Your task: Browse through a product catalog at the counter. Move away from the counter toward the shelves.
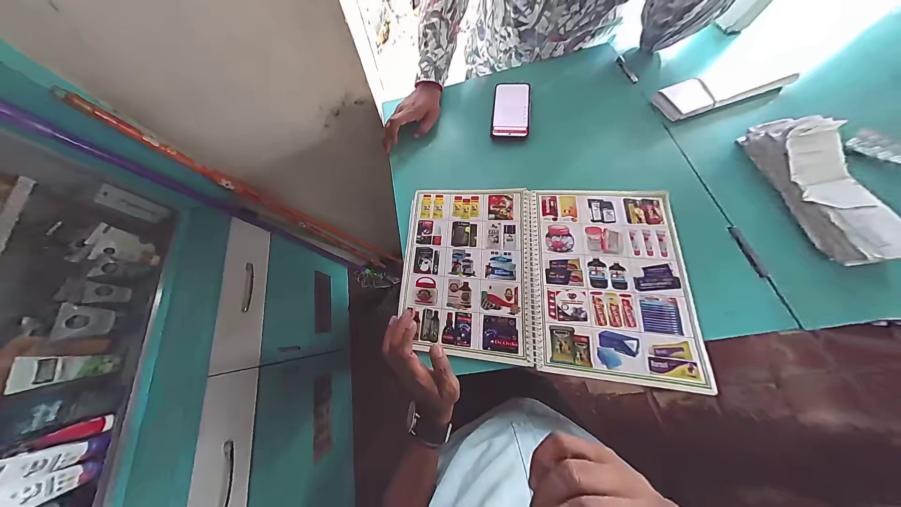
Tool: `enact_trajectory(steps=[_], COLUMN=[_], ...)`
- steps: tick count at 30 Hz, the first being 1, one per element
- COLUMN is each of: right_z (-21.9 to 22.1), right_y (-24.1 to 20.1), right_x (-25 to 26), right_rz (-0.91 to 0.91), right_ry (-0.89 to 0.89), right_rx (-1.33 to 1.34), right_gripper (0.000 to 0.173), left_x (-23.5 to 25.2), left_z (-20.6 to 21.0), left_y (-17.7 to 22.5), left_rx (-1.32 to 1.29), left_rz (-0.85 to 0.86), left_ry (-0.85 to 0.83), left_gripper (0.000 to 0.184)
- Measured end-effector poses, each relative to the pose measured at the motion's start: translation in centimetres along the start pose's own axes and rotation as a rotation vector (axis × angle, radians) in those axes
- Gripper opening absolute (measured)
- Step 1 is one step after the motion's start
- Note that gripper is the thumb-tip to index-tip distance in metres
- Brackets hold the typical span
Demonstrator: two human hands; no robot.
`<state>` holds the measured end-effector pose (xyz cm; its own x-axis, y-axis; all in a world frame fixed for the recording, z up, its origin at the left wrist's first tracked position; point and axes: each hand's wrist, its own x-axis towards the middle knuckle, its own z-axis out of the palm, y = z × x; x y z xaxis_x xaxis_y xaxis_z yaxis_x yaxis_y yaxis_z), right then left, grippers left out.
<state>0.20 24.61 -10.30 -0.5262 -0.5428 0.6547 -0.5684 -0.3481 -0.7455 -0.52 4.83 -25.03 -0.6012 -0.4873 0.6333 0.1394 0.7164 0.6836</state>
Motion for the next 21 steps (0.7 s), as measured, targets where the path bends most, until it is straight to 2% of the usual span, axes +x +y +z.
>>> enact_trajectory(steps=[3, 8, 12, 15, 21], right_z=[-1.4, -5.4, -7.7, -7.4, -1.8], right_y=[2.0, 8.0, 9.0, 8.8, 8.8], right_x=[0.2, 0.7, 1.5, 1.9, 1.8], right_rz=[0.083, 0.561, 0.766, 0.836, 0.752], right_ry=[0.074, 0.133, 0.154, 0.128, -0.093], right_rx=[-0.271, -0.872, -1.047, -1.139, -1.217], right_gripper=[0.017, 0.033, 0.036, 0.036, 0.035], left_x=[0.0, -0.3, -0.4, -0.4, -0.4], left_z=[0.0, 0.1, -0.3, -0.3, -0.2], left_y=[-0.1, -0.4, -0.6, -0.6, -0.7], left_rx=[-0.023, -0.106, -0.220, -0.259, -0.278], left_rz=[-0.003, 0.008, -0.018, -0.057, -0.047], left_ry=[0.033, 0.061, 0.106, 0.138, 0.158], left_gripper=[0.046, 0.058, 0.064, 0.068, 0.067])
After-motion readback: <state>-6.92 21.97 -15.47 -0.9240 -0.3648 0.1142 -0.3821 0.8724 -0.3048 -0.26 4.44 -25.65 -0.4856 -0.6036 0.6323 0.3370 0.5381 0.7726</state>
